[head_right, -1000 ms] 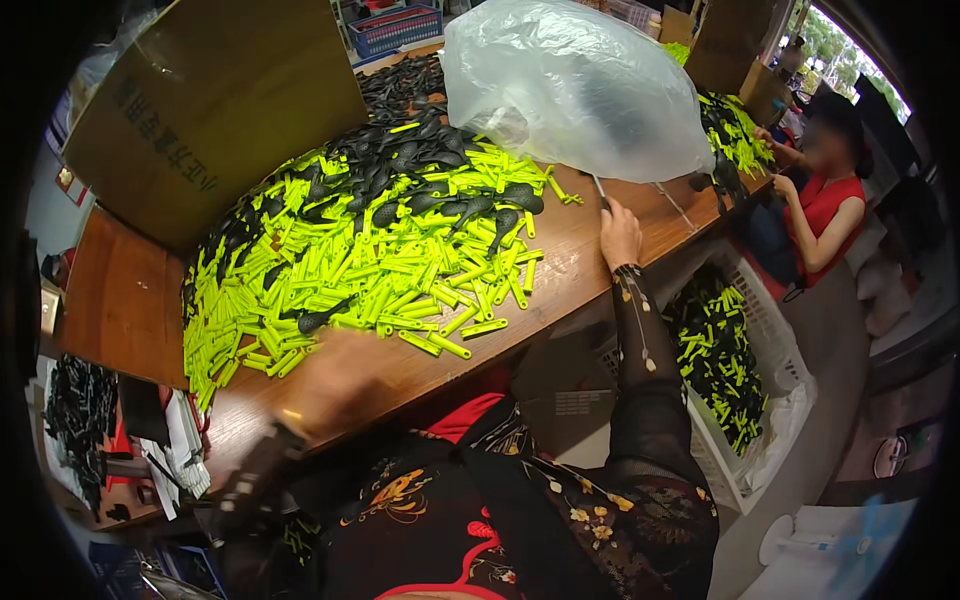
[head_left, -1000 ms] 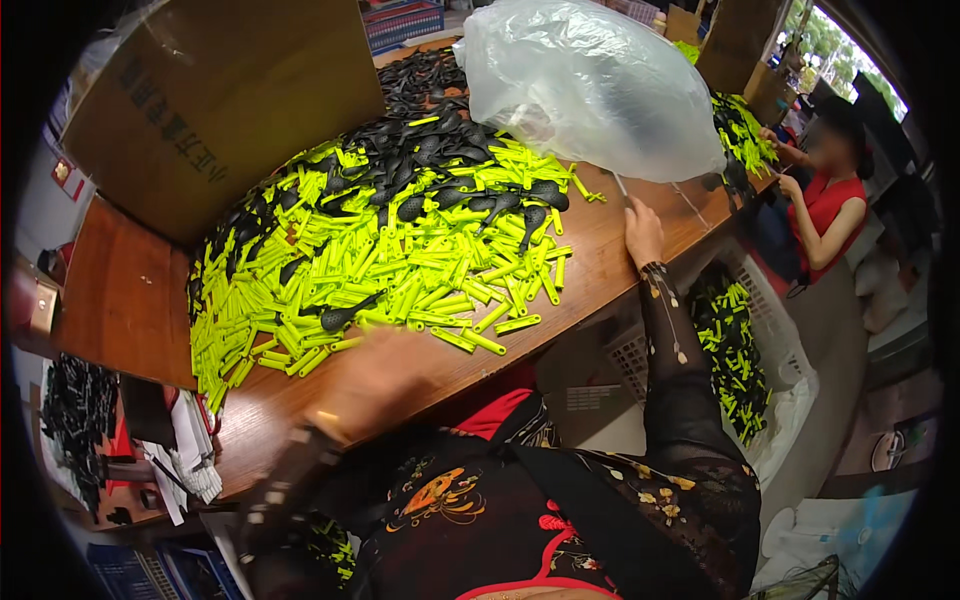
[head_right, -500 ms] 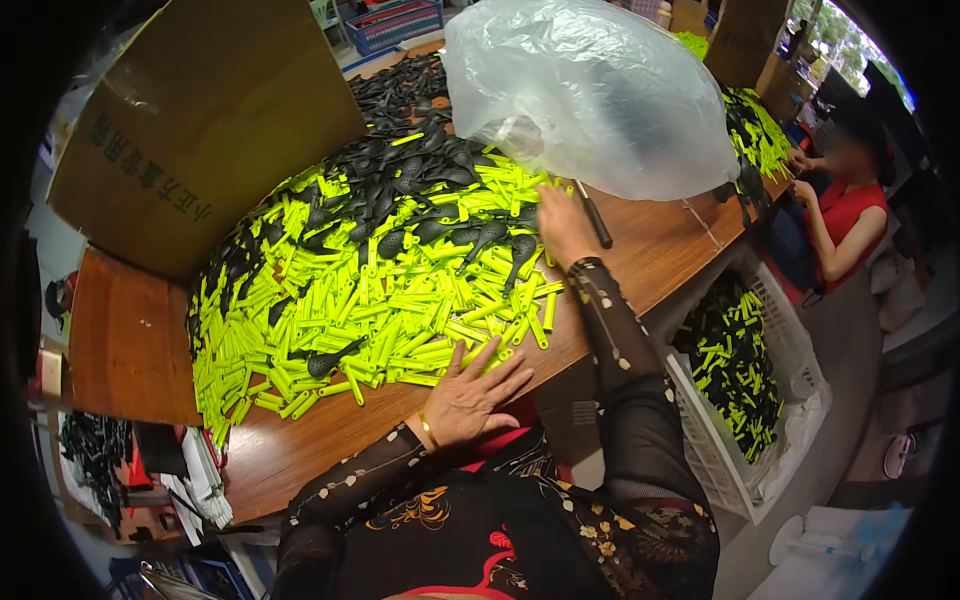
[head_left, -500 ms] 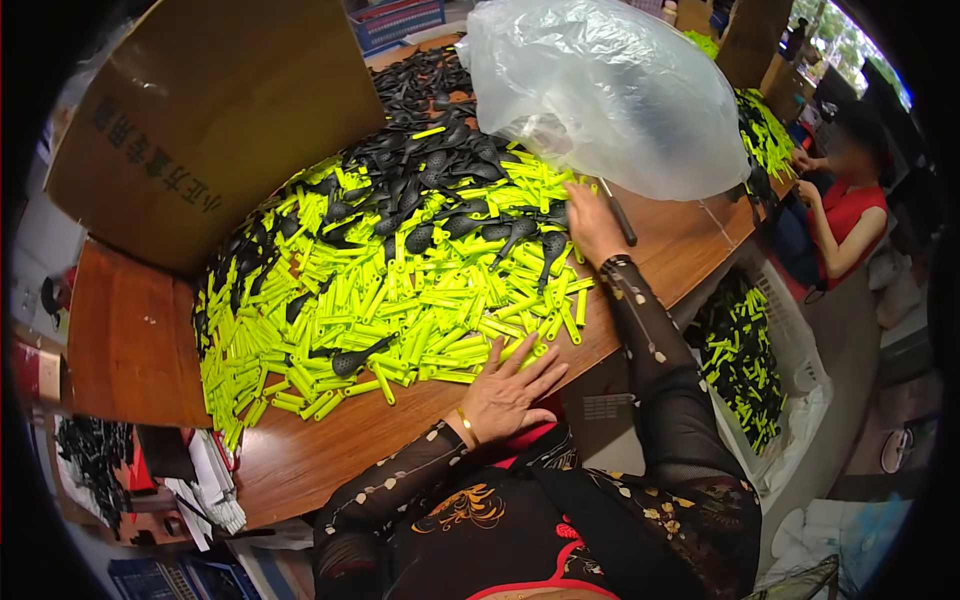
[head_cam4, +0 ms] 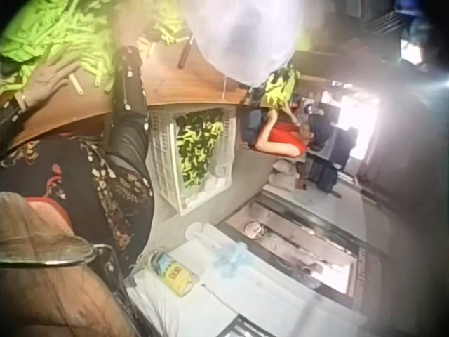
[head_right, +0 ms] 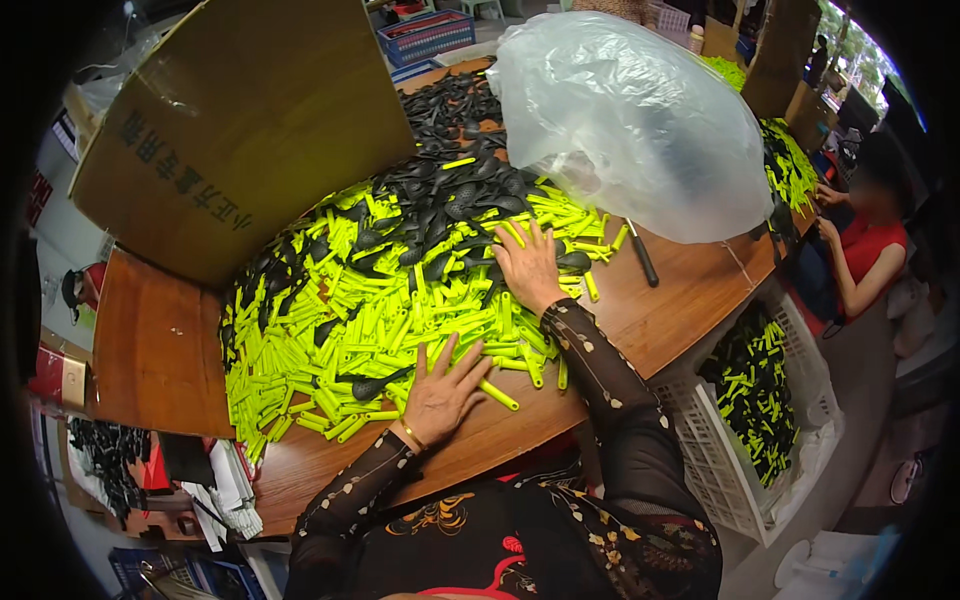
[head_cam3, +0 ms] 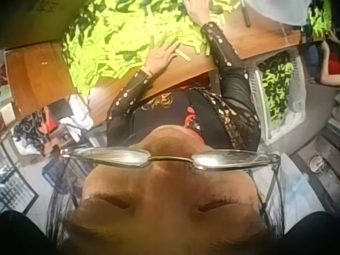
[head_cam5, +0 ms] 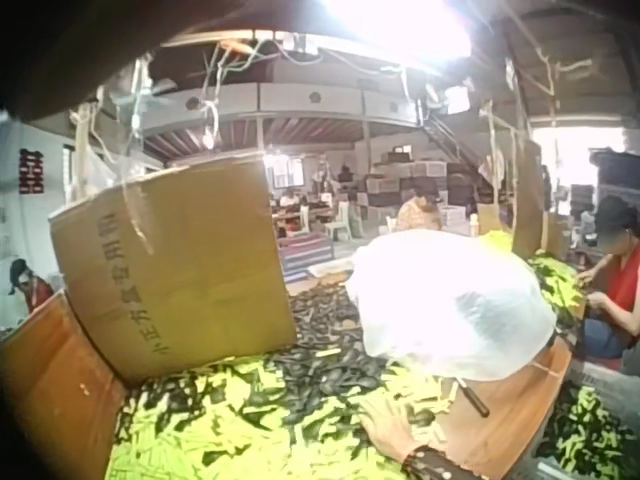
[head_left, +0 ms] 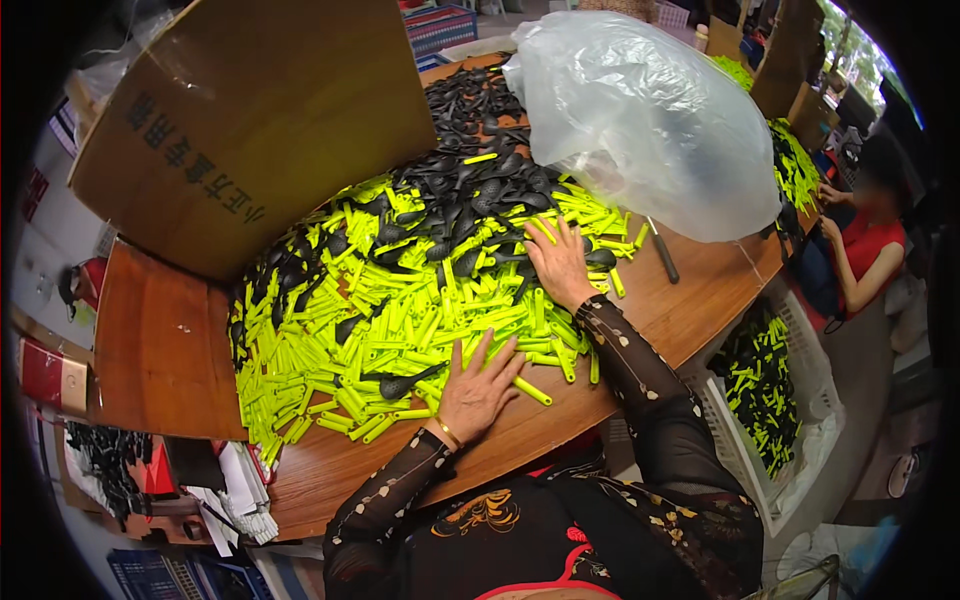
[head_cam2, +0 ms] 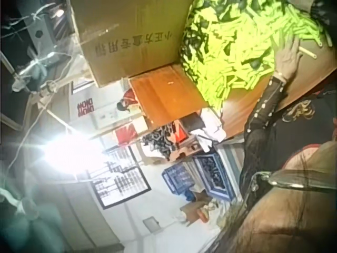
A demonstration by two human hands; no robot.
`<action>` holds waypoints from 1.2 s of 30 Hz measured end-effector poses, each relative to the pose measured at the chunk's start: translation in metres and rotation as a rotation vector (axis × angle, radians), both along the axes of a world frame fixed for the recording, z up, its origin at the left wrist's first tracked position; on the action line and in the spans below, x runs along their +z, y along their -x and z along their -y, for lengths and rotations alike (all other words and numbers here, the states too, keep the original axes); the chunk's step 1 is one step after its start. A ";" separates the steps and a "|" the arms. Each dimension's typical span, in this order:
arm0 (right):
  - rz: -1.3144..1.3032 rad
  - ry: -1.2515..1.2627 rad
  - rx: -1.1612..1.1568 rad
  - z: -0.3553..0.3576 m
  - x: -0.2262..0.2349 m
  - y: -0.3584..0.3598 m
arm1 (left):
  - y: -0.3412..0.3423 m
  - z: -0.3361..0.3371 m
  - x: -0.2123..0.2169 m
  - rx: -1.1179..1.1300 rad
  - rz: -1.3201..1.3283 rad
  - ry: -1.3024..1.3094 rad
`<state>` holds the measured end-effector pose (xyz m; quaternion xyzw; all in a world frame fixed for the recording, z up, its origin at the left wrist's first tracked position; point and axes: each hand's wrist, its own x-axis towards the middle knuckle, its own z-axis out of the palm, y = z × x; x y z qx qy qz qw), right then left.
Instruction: The person is assembling small yellow and black plastic components, using a small hammer to tap parts together.
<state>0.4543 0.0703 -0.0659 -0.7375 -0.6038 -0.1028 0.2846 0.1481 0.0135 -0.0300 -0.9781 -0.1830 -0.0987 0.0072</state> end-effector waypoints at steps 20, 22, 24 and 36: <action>-0.351 -0.163 0.858 0.015 0.227 0.105 | 0.114 0.021 0.226 -0.039 0.986 0.580; -0.373 -0.362 0.997 0.076 0.304 0.120 | 0.138 0.032 0.266 -0.249 1.096 0.424; -0.259 -0.462 1.389 0.141 0.357 0.116 | 0.148 0.043 0.287 -0.422 1.124 0.349; -0.541 -1.018 1.210 0.184 0.353 0.183 | 0.105 0.149 0.289 -0.484 2.039 0.402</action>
